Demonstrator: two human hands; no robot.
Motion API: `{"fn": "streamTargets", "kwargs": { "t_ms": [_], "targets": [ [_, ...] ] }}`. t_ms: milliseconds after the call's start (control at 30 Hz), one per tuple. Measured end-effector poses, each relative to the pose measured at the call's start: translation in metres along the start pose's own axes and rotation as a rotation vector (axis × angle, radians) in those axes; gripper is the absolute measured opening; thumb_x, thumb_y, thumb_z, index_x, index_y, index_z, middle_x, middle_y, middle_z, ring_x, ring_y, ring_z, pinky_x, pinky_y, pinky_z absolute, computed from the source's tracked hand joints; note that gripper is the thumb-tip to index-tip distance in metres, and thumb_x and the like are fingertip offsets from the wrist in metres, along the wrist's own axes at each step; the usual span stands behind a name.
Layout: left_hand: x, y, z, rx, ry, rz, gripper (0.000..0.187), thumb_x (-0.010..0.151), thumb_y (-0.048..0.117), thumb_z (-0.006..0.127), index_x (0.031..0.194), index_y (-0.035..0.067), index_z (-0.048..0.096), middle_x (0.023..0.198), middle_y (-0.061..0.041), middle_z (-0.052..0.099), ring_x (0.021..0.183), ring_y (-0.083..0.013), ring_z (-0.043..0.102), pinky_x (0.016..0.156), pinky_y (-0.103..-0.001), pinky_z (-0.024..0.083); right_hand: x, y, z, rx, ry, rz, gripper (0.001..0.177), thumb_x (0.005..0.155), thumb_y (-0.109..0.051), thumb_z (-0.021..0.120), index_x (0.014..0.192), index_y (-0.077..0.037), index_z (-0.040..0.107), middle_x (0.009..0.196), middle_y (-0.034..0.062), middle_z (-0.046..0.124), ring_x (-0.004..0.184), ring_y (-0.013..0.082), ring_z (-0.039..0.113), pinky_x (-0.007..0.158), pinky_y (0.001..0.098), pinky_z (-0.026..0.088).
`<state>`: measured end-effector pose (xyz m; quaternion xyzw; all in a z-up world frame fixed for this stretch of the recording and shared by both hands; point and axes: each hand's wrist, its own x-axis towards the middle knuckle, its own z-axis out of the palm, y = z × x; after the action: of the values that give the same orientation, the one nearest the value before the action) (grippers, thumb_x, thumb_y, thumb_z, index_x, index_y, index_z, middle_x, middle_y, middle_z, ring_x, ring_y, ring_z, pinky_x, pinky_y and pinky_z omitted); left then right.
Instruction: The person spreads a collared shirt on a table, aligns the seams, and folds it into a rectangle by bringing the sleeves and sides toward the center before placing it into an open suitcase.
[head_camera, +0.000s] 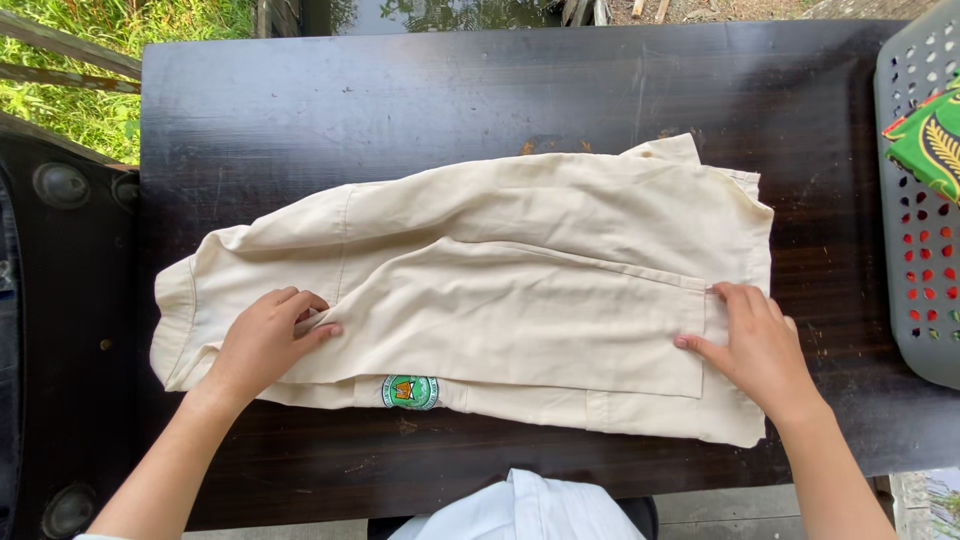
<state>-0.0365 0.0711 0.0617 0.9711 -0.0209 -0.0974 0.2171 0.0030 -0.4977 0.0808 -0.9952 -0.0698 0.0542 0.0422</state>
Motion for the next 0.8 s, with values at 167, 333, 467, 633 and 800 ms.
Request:
{"fn": "streamTargets", "kwargs": {
  "t_ms": [167, 333, 467, 633, 800],
  "targets": [
    [-0.004, 0.003, -0.002, -0.099, -0.040, -0.078, 0.030, 0.091, 0.034, 0.071, 0.104, 0.008, 0.067, 0.089, -0.010, 0.076, 0.079, -0.0257, 0.074, 0.072, -0.037, 0.058, 0.010, 0.012, 0.008, -0.032, -0.072, -0.065, 0.062, 0.069, -0.053, 0.084, 0.109, -0.007, 0.072, 0.110, 0.0099, 0.066, 0.111, 0.0303, 0.059, 0.100, 0.0415, 0.046],
    [-0.014, 0.012, -0.012, -0.119, 0.001, -0.040, 0.030, 0.091, 0.033, 0.071, 0.107, 0.008, 0.067, 0.084, -0.012, 0.076, 0.073, -0.0281, 0.073, 0.068, -0.039, 0.056, 0.006, 0.011, 0.015, 0.200, 0.030, -0.186, 0.046, 0.082, -0.034, 0.079, 0.116, -0.006, 0.067, 0.115, 0.0066, 0.066, 0.105, 0.0259, 0.061, 0.098, 0.0379, 0.046],
    [-0.015, 0.017, -0.019, -0.124, 0.026, 0.009, 0.028, 0.089, 0.028, 0.072, 0.112, 0.012, 0.071, 0.089, -0.011, 0.076, 0.072, -0.0277, 0.072, 0.067, -0.037, 0.056, 0.001, -0.009, 0.000, -0.014, 0.090, -0.272, 0.048, 0.083, -0.031, 0.080, 0.127, -0.015, 0.070, 0.106, 0.0059, 0.065, 0.103, 0.0244, 0.062, 0.099, 0.0427, 0.045],
    [-0.035, 0.020, -0.022, -0.033, 0.288, 0.495, 0.016, 0.082, 0.011, 0.075, 0.098, 0.012, 0.072, 0.094, -0.003, 0.074, 0.078, -0.0214, 0.072, 0.067, -0.032, 0.057, 0.008, -0.050, -0.032, 0.065, 0.201, -0.497, 0.071, 0.073, -0.031, 0.082, 0.136, -0.011, 0.058, 0.131, 0.0138, 0.059, 0.125, 0.0342, 0.054, 0.111, 0.0470, 0.039],
    [-0.046, 0.014, -0.020, 0.142, 0.363, 0.682, 0.017, 0.077, 0.005, 0.078, 0.091, 0.012, 0.072, 0.084, 0.000, 0.070, 0.071, -0.0180, 0.070, 0.057, -0.030, 0.054, 0.041, -0.143, -0.031, 0.453, 0.002, -0.829, 0.086, 0.076, -0.030, 0.084, 0.149, -0.009, 0.044, 0.148, 0.0157, 0.050, 0.138, 0.0351, 0.047, 0.120, 0.0449, 0.034]
  ]
}}
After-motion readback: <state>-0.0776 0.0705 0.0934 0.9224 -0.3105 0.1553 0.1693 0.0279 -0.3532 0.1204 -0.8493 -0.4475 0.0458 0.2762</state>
